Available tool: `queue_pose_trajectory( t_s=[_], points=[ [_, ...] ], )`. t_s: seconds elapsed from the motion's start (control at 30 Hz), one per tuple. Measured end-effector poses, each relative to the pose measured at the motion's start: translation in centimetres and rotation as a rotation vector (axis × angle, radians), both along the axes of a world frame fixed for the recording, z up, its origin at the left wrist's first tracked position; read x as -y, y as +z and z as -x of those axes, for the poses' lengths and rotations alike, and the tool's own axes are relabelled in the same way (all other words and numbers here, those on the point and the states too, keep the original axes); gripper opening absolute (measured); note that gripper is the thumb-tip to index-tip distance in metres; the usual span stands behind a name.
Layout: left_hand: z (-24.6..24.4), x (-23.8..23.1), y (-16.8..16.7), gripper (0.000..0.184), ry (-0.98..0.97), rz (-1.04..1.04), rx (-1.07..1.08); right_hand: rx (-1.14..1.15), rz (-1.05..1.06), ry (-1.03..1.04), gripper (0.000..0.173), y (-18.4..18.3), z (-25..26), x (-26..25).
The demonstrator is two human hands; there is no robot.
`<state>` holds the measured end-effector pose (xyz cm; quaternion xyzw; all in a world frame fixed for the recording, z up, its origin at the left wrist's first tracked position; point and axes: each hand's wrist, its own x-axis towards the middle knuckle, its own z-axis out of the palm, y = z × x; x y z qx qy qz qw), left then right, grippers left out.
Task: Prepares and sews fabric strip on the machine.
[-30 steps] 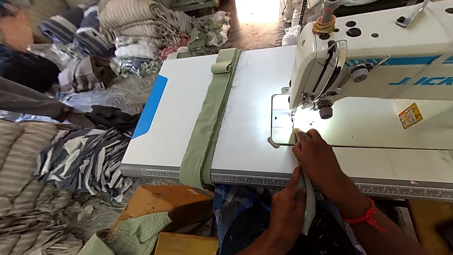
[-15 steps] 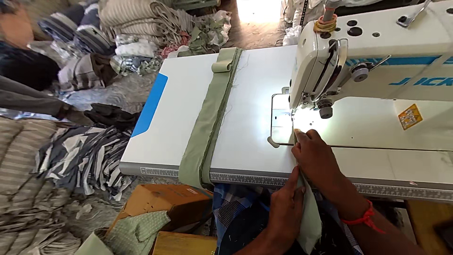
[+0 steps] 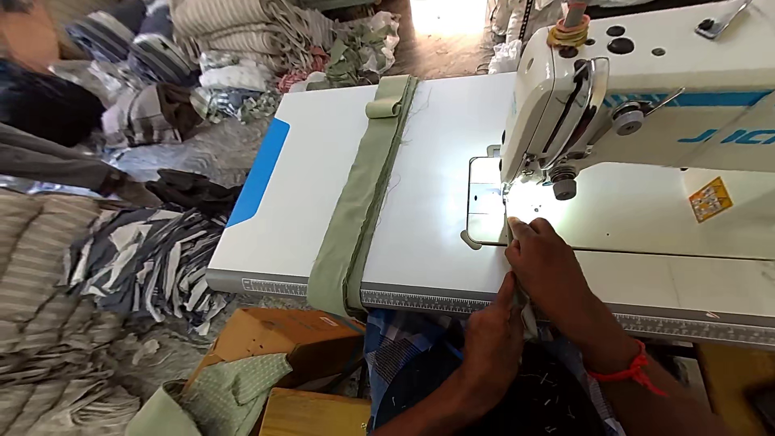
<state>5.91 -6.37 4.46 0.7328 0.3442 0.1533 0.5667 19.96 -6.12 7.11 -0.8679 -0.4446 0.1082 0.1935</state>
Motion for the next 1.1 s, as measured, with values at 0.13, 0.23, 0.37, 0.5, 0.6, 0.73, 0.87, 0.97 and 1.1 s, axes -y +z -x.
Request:
queue_pose_trajectory(
  t_s=[0.13, 0.23, 0.37, 0.5, 0.6, 0.73, 0.87, 0.97, 1.1],
  points=[
    [-1.2, -2.6, 0.7, 0.051, -0.088, -0.275, -0.012, -0.311, 0.086, 0.117, 0.059, 2.6, -2.2, 0.6],
    [0.0, -4.4, 1.0, 0.042, -0.149, -0.299, 0.071, -0.568, 0.137, 0.287, 0.057, 3.5, -4.6, 3.9],
    [2.0, -5.2, 1.7, 0.030, -0.197, 0.257, 0.268, -0.835, -0.142, 0.247, 0.033, 2.2, -3.8, 8.8],
    [2.3, -4.2, 1.2, 0.022, -0.104, 0.299, 0.351, -0.900, -0.364, 0.045, 0.013, 0.6, -1.5, 9.7],
    [2.1, -3.9, 1.2, 0.014, -0.046, 0.248, 0.346, -0.847, -0.406, -0.070, 0.013, 0.0, -0.4, 9.1],
    [1.6, -4.1, 1.6, 0.014, 0.090, 0.464, 0.361, -0.596, -0.458, 0.063, 0.023, -1.5, 0.2, 8.5],
    [0.4, -4.6, 1.6, 0.023, 0.167, 0.854, 0.556, -0.336, -0.561, 0.298, 0.036, -2.5, -0.2, 7.5],
    [0.1, -4.9, 2.0, 0.037, 0.121, 0.844, 0.523, -0.354, -0.558, 0.331, 0.035, -2.0, -0.9, 7.5],
    [0.2, -5.3, 3.4, 0.065, 0.014, 0.665, 0.331, -0.422, -0.378, 0.223, 0.030, -0.6, -1.1, 8.4]
  ],
)
